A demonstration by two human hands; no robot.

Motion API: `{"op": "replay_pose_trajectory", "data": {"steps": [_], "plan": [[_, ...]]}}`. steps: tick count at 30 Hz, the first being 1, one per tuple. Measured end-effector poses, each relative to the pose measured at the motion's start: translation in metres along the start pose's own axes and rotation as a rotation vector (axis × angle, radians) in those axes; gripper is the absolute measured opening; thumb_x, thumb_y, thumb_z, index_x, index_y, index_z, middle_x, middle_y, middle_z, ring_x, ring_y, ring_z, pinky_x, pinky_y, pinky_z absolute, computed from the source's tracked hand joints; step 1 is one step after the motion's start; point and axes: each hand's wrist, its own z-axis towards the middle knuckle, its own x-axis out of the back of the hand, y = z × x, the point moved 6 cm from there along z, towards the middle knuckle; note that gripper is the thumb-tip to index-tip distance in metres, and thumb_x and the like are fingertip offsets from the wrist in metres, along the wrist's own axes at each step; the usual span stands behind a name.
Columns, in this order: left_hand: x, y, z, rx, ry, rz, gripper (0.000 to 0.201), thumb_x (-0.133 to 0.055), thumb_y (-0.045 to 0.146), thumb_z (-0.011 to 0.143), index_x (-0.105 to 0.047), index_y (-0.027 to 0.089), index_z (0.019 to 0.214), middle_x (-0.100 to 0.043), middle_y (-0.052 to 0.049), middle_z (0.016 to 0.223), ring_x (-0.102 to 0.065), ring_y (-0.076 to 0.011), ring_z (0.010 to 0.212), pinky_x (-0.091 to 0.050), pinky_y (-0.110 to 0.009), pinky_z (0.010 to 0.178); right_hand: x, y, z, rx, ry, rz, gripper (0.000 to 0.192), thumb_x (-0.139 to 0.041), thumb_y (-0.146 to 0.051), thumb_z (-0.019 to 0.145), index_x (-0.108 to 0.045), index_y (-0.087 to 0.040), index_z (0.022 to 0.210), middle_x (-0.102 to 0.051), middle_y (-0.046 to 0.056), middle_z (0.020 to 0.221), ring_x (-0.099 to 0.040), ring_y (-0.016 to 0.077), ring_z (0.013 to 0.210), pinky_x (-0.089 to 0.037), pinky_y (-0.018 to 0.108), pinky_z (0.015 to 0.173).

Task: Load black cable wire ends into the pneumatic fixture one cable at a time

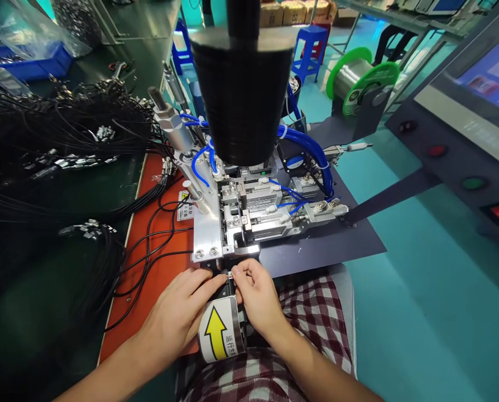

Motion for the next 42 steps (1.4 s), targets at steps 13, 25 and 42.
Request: {"op": "replay_pose_trajectory", "data": {"steps": [13,25,42], "plan": [[-0.009,-0.005,-0.007,0.071,0.012,-0.017,0.036,-0.039,0.013,0.089,-0.053,0.016,0.122,-0.057,-0.01,0.097,-0.047,-0.0228,0.079,-0.046,-0.036,0.067,0.002,0.002,-0.002,0.061,0.043,-0.002,0.033,-0.058,-0.05,0.083,-0.048,-0.022,0.068,-0.043,-0.007,0.049,-0.037,0.0113,0.045,-0.032,0.025,0.046],[0.002,0.0,-0.001,0.01,0.071,-0.001,0.033,-0.037,0.012,0.091,-0.057,0.011,0.117,-0.06,-0.011,0.092,-0.049,-0.0221,0.074,-0.047,-0.034,0.063,0.005,-0.003,-0.008,0.073,0.13,-0.083,0.033,-0.061,-0.051,0.079,-0.052,-0.02,0.072,-0.042,-0.007,0.052,-0.037,0.0106,0.046,-0.028,0.024,0.044],[0.0,0.001,-0.003,0.026,0.047,0.012,0.034,-0.042,0.008,0.087,-0.056,0.01,0.118,-0.058,-0.011,0.093,-0.048,-0.0231,0.076,-0.047,-0.035,0.065,0.001,0.002,-0.007,0.06,0.128,0.013,0.033,-0.061,-0.052,0.079,-0.051,-0.021,0.072,-0.041,-0.008,0.049,-0.035,0.0105,0.045,-0.029,0.023,0.043]]}}
